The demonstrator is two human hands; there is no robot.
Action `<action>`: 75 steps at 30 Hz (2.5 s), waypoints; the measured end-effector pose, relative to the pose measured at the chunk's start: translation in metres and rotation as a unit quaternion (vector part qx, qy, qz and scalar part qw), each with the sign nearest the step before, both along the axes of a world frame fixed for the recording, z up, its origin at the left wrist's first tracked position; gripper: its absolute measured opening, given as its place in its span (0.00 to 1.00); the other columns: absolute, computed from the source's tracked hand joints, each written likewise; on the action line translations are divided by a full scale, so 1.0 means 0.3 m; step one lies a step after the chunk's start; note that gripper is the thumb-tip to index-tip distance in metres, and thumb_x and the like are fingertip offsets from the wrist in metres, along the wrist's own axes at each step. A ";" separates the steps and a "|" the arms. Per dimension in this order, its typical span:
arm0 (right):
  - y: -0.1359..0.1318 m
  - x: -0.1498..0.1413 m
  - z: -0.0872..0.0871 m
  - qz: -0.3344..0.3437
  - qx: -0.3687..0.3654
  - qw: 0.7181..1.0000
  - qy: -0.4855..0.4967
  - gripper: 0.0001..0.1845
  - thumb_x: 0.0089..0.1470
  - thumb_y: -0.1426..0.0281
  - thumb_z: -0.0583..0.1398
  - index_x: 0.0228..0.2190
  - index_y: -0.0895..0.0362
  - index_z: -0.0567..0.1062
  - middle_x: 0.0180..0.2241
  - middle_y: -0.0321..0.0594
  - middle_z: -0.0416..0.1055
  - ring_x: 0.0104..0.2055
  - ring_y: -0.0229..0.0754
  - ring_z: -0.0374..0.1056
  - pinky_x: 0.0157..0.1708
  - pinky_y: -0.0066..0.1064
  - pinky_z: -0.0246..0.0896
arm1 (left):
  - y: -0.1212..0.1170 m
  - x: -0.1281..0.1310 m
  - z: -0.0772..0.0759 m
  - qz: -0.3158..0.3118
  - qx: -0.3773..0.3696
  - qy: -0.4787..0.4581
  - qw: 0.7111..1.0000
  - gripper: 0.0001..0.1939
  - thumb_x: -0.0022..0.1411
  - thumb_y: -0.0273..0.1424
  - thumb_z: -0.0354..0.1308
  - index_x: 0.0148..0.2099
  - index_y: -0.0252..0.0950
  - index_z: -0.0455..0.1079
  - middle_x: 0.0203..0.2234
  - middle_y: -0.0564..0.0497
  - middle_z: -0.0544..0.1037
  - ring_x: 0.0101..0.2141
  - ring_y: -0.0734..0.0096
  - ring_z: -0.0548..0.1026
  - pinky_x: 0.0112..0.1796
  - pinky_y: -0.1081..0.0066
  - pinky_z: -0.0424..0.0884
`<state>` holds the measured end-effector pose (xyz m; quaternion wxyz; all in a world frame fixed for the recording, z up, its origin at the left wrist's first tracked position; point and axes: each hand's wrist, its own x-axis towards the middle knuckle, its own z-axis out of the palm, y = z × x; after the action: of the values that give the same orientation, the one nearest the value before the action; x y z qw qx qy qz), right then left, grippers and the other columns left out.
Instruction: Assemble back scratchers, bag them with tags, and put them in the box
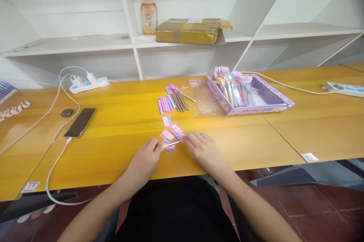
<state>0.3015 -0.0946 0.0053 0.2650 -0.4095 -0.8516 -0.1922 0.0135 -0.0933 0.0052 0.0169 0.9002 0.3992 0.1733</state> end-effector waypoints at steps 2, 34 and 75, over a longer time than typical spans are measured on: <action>-0.014 -0.042 -0.010 0.004 -0.020 1.000 0.015 0.13 0.72 0.79 0.57 0.40 0.58 0.81 0.33 0.41 0.74 0.34 0.43 0.65 0.35 0.36 0.58 | 0.000 -0.001 -0.005 -0.012 -0.021 0.006 1.000 0.18 0.84 0.33 0.43 0.49 0.35 0.74 0.40 0.47 0.75 0.34 0.66 0.73 0.38 0.66 0.72; -0.041 -0.006 -0.011 0.029 -0.050 0.998 0.017 0.14 0.74 0.78 0.56 0.38 0.57 0.79 0.33 0.40 0.72 0.35 0.44 0.63 0.36 0.36 0.54 | -0.002 -0.032 -0.026 -0.050 0.028 0.041 0.998 0.14 0.84 0.34 0.47 0.53 0.36 0.73 0.41 0.48 0.77 0.39 0.64 0.75 0.40 0.65 0.72; -0.025 0.618 0.003 -0.138 0.071 0.988 0.029 0.03 0.68 0.71 0.67 0.41 0.54 0.83 0.32 0.40 0.79 0.35 0.43 0.70 0.37 0.35 0.59 | 0.050 -0.482 0.084 0.033 0.182 0.045 0.982 0.12 0.79 0.32 0.52 0.52 0.42 0.78 0.45 0.46 0.84 0.44 0.56 0.82 0.47 0.59 0.77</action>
<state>0.4870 -0.1020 0.0062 0.2887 -0.5082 -0.7633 -0.2750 -0.1311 -0.0783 0.0304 -0.1711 0.8815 0.3904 0.2033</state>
